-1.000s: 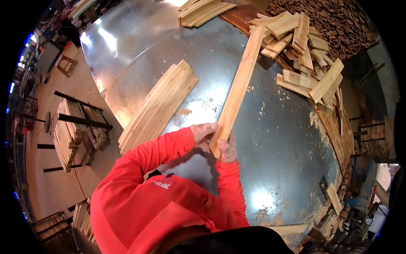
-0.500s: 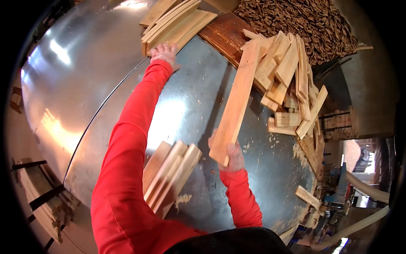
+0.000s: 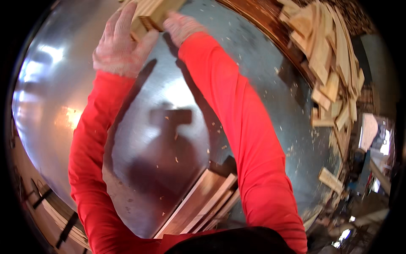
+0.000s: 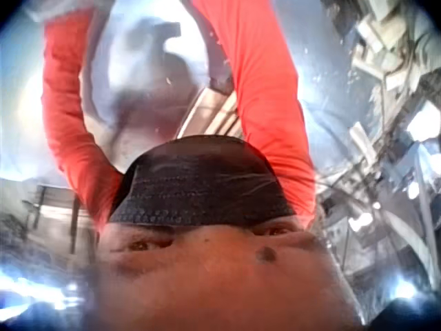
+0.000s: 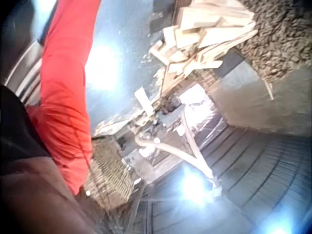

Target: The person sorts and stacks wooden planks on a metal workbench. They pick up individual planks from a scattered pile, inspect them, and place them into a neat stack on the left side of the table.

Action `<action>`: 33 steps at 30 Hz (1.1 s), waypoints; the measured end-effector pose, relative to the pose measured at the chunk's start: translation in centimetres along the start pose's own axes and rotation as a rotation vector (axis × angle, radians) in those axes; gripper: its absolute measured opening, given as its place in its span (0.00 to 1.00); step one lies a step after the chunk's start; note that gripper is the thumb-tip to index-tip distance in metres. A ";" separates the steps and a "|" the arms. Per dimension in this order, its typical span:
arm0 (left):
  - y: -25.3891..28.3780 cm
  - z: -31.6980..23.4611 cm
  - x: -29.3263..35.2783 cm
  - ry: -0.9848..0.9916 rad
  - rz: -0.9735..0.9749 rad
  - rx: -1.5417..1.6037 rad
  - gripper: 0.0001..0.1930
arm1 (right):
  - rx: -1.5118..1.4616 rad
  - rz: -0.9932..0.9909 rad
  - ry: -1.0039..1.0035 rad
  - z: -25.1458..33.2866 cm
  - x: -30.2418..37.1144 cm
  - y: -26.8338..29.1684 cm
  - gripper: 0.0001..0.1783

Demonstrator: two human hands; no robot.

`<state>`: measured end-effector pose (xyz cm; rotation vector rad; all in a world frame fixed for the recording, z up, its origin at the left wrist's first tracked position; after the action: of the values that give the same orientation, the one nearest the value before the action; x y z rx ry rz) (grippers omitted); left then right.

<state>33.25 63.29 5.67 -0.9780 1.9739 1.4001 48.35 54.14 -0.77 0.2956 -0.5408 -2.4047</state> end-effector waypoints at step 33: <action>21.1 -62.8 38.1 0.539 1.589 0.665 0.17 | -0.259 -1.275 -1.184 -17.9 122.9 36.6 0.37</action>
<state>-7.10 -1.56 9.26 0.8926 3.4725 0.7858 -19.57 -55.80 -9.16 -1.4067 -0.5719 -3.6612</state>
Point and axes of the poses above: each hand's wrist, its own x-axis away from the middle knuckle, its own y-axis out of the back of the hand, z = x × y, the point moved 2 cm from there along -x, towards the middle knuckle, and after that the axes turned 4 degrees about x, right-handed, at the moved point
